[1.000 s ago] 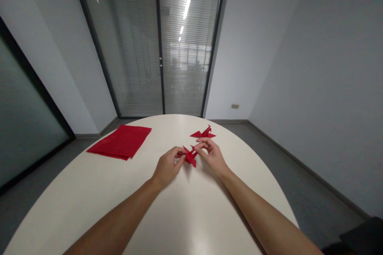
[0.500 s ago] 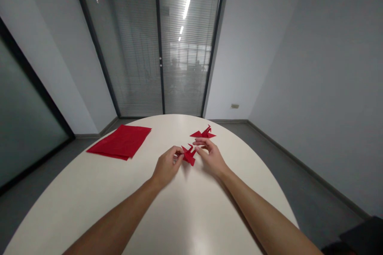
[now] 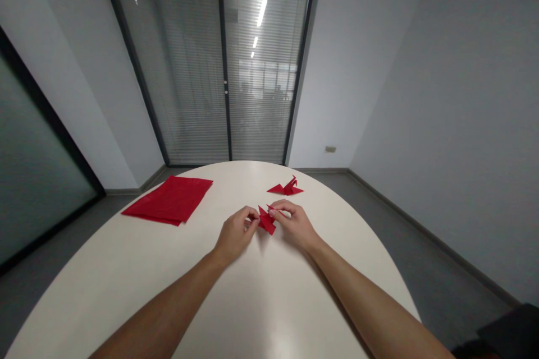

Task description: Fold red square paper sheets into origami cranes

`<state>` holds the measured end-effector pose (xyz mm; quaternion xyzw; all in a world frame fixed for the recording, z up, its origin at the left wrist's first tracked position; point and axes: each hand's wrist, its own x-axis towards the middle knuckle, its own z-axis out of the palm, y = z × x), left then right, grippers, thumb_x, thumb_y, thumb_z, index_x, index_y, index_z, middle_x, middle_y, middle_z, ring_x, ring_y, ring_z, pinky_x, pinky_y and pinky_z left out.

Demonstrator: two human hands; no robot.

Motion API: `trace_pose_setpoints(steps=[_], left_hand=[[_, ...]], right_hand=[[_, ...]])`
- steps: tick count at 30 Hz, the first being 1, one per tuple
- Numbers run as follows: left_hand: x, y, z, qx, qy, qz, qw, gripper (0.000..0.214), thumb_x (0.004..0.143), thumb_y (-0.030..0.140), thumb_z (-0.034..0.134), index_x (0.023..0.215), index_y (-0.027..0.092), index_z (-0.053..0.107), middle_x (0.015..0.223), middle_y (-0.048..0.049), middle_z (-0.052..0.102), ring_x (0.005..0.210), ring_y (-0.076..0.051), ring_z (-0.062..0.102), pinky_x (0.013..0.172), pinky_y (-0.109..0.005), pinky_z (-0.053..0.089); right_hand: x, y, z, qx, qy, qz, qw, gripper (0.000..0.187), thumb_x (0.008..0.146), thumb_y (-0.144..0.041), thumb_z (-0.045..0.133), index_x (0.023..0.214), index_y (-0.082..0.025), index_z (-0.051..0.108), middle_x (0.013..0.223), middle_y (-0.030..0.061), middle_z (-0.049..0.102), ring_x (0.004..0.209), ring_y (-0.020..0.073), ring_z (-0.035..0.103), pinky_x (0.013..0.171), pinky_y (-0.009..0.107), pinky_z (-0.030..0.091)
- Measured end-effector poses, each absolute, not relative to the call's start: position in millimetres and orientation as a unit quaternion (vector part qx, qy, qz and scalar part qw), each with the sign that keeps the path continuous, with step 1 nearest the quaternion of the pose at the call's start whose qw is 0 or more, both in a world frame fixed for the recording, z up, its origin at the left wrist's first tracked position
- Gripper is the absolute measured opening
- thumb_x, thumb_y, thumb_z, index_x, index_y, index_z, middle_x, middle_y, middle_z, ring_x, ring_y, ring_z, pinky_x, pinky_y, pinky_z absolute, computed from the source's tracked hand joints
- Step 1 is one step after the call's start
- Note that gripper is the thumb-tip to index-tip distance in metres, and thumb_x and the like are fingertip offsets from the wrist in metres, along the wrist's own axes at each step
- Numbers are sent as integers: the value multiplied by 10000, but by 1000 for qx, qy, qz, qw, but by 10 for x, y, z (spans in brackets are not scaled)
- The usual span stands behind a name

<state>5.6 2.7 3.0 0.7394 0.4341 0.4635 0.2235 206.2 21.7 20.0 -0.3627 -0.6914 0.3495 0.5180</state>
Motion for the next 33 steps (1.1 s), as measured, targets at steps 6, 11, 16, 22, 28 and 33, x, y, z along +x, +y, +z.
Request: trace_pose_setpoints(steps=[6,11,16,22,28,33], left_hand=[[57,46,11,735,443,461,225,72,900,195,536,911,214,605,894,2,687,756,-147,656,616,-236,480],[54,59,8,729,441,480,210,87,896,188,527,910,213,609,906,-8,692,797,-157,659,665,-248,508],[36,73,-11,722,437,493,208,103,891,177,524,921,214,615,927,-12,698,838,-161,659,704,-259,529],[42,73,-10,715,439,503,207,98,893,191,526,912,214,620,920,-9,703,827,-159,664,715,-266,534],[52,88,2,688,439,528,237,81,869,206,545,905,204,618,915,-20,696,815,-164,668,689,-264,540],[33,180,-30,619,432,581,305,88,835,262,601,885,192,582,887,-33,675,822,-175,680,688,-269,553]], right_hand=[[2088,234,211,-371,-696,351,505,191,834,-398,730,848,-208,729,951,64,734,925,228,664,904,383,480],[2132,270,114,-397,-698,345,486,344,737,-382,824,1014,-214,709,1085,66,732,1037,250,655,963,408,451],[2156,279,112,-412,-696,329,488,264,802,-411,758,963,-203,729,1017,71,748,978,246,665,935,399,462],[2156,279,151,-422,-689,325,492,251,859,-444,690,853,-196,727,908,61,755,895,235,675,899,375,477],[2138,297,94,-408,-678,356,497,354,850,-470,695,1084,-206,670,1133,87,706,1017,228,646,945,392,459],[2098,255,57,-405,-683,395,462,582,735,-425,816,1214,-215,561,1044,57,685,1013,217,636,944,397,450]])
